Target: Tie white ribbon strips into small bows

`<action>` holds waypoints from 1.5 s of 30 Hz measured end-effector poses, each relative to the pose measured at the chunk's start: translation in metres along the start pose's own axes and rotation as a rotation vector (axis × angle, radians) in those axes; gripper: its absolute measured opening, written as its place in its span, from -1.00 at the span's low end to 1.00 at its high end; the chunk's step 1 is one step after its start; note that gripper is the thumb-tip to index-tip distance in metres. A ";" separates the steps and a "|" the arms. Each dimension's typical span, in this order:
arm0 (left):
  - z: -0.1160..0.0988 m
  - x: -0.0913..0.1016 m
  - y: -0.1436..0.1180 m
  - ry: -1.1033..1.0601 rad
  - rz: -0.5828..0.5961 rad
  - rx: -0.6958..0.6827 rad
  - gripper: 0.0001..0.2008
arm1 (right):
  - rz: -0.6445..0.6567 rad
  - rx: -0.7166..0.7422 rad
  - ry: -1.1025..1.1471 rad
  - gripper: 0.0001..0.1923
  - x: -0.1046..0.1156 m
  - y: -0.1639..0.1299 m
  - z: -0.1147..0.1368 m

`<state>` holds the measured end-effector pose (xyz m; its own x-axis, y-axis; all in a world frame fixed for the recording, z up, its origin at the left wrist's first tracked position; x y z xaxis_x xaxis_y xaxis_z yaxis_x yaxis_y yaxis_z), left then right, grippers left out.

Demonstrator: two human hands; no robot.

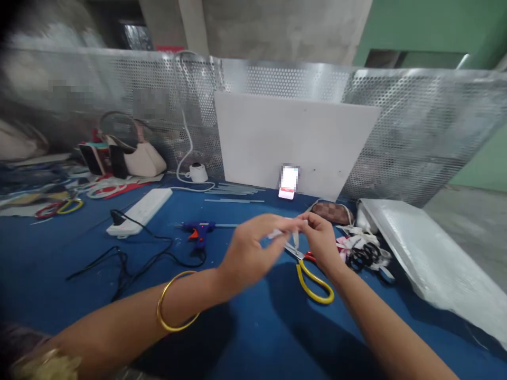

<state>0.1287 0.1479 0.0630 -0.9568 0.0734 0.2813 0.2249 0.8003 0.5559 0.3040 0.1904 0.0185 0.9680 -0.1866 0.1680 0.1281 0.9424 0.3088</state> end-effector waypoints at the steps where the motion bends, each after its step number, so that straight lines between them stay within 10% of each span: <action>1: 0.010 0.000 0.000 -0.016 -0.017 0.049 -0.78 | -0.027 0.026 0.007 -0.81 0.001 -0.005 -0.001; 5: 0.059 -0.003 -0.014 -0.151 -0.158 0.448 -0.78 | -0.082 -0.066 0.093 -0.78 -0.002 -0.032 -0.015; 9: 0.081 -0.020 -0.040 -0.318 -0.010 0.615 -0.64 | -0.110 -0.030 0.142 -0.78 -0.013 -0.055 -0.026; 37: 0.114 -0.038 -0.052 -0.569 0.207 0.824 -0.71 | 0.024 0.020 -0.220 -0.82 -0.024 -0.081 -0.037; 45: 0.105 -0.043 -0.059 -0.449 0.276 0.658 -0.76 | 0.080 0.056 -0.278 -0.86 -0.021 -0.078 -0.034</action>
<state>0.1370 0.1605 -0.0642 -0.8971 0.4355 -0.0745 0.4411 0.8923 -0.0957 0.2810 0.1307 -0.0413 0.8772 -0.1888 0.4414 0.0344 0.9418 0.3345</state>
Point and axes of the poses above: each hand's wrist, its own y-axis towards the middle knuckle, its own x-axis out of the back of the hand, z = x × y, the point moved 2 cm from there along y, towards the middle knuckle, and after that the axes turned 5 degrees about x, right-handed, at the moved point
